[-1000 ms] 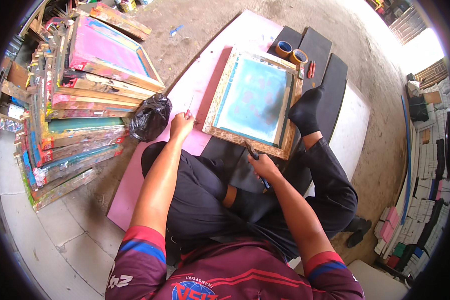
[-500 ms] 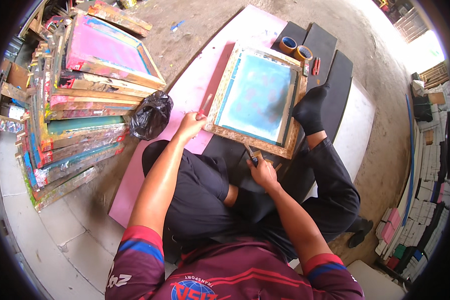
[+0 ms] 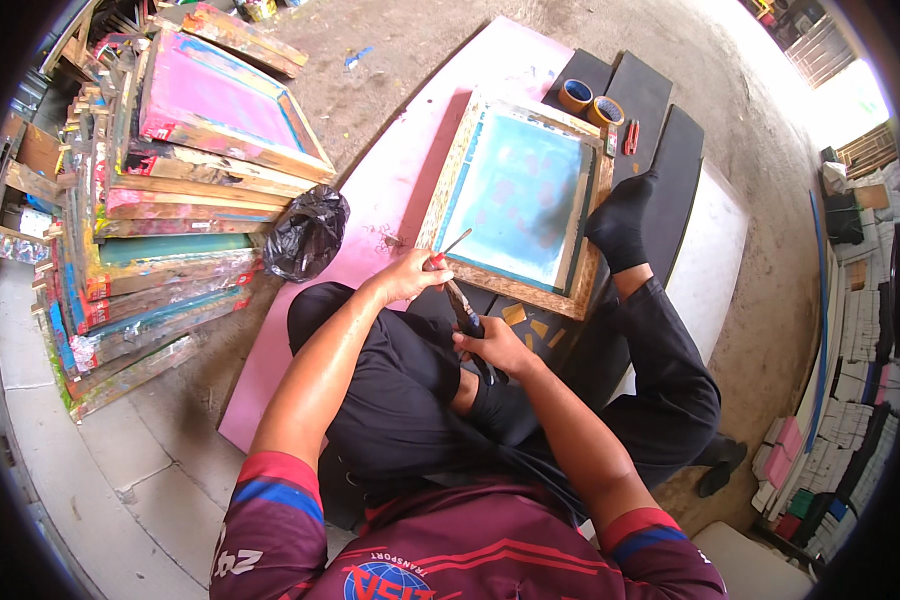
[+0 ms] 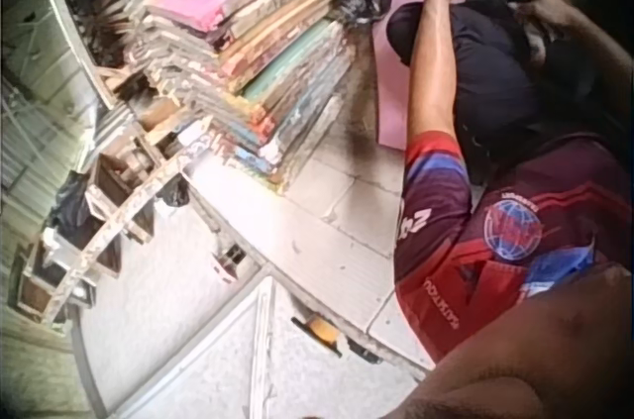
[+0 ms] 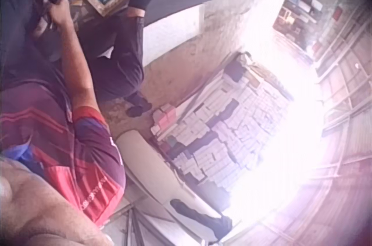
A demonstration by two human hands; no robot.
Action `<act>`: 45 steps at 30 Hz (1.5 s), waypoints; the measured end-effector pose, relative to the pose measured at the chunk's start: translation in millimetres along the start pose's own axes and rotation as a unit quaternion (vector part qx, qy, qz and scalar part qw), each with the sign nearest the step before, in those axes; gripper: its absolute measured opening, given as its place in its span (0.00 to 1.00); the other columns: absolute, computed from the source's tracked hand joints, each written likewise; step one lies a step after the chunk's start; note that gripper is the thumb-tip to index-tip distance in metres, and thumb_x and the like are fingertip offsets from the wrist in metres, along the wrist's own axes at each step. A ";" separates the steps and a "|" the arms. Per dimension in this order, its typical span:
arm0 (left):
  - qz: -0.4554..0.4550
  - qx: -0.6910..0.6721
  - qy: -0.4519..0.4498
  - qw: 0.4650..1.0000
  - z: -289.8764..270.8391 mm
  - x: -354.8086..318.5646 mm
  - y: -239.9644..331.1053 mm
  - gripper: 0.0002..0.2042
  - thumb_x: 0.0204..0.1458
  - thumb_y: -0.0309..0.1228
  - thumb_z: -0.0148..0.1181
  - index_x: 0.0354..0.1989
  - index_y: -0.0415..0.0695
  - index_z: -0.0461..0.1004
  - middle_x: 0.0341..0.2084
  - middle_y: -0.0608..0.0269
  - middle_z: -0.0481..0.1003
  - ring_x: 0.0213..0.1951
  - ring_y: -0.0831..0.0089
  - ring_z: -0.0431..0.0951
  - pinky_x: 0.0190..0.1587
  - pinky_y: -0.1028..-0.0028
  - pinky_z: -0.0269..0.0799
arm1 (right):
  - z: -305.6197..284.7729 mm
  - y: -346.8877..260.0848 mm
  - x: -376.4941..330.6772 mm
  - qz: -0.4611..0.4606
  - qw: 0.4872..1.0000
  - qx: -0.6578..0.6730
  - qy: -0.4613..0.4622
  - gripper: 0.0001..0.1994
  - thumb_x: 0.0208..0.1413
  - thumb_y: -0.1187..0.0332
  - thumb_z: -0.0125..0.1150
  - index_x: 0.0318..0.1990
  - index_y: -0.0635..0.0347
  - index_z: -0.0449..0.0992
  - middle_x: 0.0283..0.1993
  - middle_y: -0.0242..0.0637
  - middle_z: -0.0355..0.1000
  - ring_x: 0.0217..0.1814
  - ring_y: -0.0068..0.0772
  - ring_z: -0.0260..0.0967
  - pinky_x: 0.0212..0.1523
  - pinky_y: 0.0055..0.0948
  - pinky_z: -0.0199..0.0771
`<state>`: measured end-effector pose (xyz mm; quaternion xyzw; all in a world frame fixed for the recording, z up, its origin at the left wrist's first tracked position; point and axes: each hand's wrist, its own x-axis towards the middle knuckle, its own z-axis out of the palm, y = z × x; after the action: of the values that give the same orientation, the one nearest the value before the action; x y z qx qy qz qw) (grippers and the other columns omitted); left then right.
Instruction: The person sits on the floor and uses a small tool to scrape dried ink from the mesh of a screen printing frame. They repeatedly scrape along the frame edges and across the mesh surface, removing residue.
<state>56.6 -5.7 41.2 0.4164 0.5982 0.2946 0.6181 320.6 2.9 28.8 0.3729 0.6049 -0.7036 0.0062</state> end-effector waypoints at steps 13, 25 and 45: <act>-0.011 0.044 0.280 0.959 -31.6 23.1 -26.6 0.13 0.63 0.38 0.64 0.37 0.39 0.78 0.22 0.67 0.76 0.16 0.79 0.70 0.16 0.74 0.63 | -46.8 9.5 -28.8 0.188 0.972 0.129 0.053 0.21 0.72 0.51 0.55 0.58 0.60 0.68 0.53 0.44 0.79 0.50 0.37 0.80 0.43 0.41 0.76; -0.014 0.071 0.298 0.952 -34.8 28.6 -38.0 0.13 0.61 0.38 0.64 0.37 0.38 0.78 0.22 0.65 0.77 0.16 0.77 0.71 0.17 0.72 0.65 | -61.8 17.9 -13.4 0.195 0.970 0.131 0.064 0.22 0.71 0.50 0.56 0.56 0.61 0.70 0.47 0.44 0.79 0.44 0.36 0.80 0.35 0.41 0.77; -0.209 0.252 0.349 0.878 -50.9 20.2 -32.6 0.20 0.61 0.43 0.61 0.52 0.39 0.80 0.48 0.43 0.82 0.53 0.49 0.82 0.55 0.55 0.76 | -0.7 43.6 8.7 0.111 0.901 -0.212 0.362 0.25 0.66 0.51 0.61 0.37 0.72 0.78 0.38 0.63 0.80 0.43 0.62 0.81 0.46 0.54 0.79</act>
<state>4.3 4.3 6.1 0.2936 0.9022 0.1246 0.2904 334.7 -4.3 -12.7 0.6561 0.6554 -0.3700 -0.0561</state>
